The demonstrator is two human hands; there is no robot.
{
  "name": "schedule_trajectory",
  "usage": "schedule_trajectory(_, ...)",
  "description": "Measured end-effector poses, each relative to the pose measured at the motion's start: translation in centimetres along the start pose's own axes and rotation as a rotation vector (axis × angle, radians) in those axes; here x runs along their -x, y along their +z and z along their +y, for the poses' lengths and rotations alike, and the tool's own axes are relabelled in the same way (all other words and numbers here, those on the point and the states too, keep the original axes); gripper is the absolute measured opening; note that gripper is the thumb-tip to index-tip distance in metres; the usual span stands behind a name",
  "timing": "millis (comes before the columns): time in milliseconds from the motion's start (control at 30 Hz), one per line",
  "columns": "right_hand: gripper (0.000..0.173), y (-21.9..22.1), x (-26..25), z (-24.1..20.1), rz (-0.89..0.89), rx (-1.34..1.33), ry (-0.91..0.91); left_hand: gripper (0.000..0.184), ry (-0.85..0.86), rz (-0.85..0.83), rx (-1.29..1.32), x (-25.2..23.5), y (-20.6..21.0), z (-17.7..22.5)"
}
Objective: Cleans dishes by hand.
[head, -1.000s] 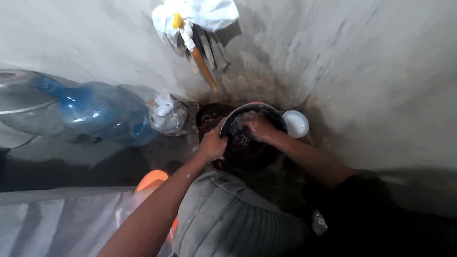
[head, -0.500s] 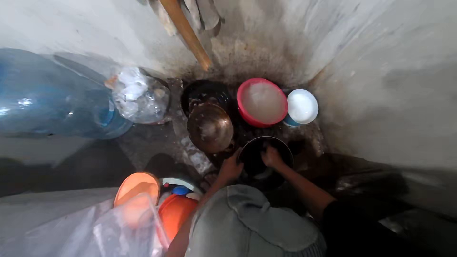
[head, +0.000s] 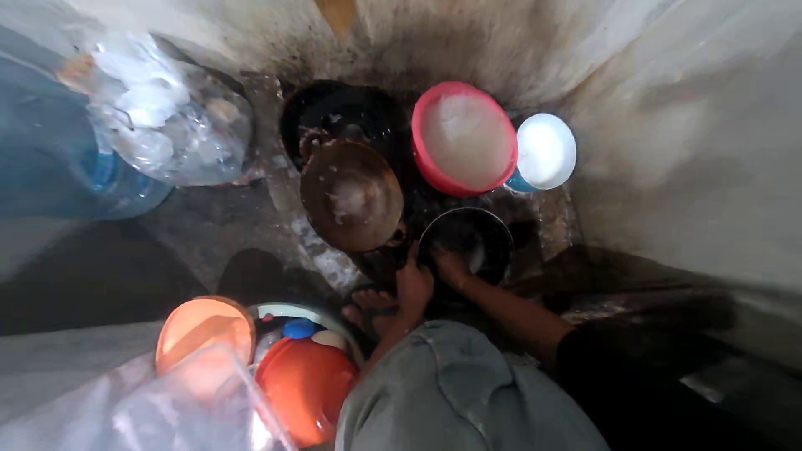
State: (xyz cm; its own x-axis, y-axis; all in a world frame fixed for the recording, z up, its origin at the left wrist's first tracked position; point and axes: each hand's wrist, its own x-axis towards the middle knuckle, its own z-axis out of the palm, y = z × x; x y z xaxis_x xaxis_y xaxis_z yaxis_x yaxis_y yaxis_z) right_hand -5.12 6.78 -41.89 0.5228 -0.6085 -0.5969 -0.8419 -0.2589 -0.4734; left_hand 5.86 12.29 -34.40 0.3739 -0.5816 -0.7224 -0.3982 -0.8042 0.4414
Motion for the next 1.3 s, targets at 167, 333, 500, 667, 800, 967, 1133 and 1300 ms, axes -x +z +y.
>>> schedule_trajectory(167,0.036,-4.2,3.0,0.4,-0.380,0.142,0.315,0.057,-0.020,0.078,0.030,0.0,0.6,0.0)
schedule_trajectory(333,0.039,-5.9,0.4,0.3,-0.058,0.016,0.368,0.056,-0.020,0.063,0.016,0.1,0.3,0.5)
schedule_trajectory(500,0.041,-1.6,-1.1,-0.3,0.222,-0.118,0.010,0.054,-0.012,0.066,-0.053,-0.4,0.2,1.5)
schedule_trajectory(667,0.045,-4.6,1.7,0.4,-0.203,0.003,0.209,0.062,-0.032,0.039,-0.129,-1.1,-0.9,2.6)
schedule_trajectory(800,0.036,-7.4,-2.2,1.8,0.095,0.129,0.306,0.069,-0.052,0.018,-0.163,-1.3,-0.9,3.1)
schedule_trajectory(967,0.037,-3.8,-2.6,-1.9,0.069,-0.012,0.035,0.083,-0.106,0.027,-0.175,-2.2,-1.5,3.7)
schedule_trajectory(1133,0.031,-6.1,0.9,-0.9,-0.241,0.121,0.168,0.073,-0.126,0.022,-0.144,-1.8,-1.8,3.3)
schedule_trajectory(1300,0.033,-7.6,-4.2,-2.2,0.076,0.200,0.221,0.065,-0.095,0.122,-0.127,-1.7,-0.7,2.6)
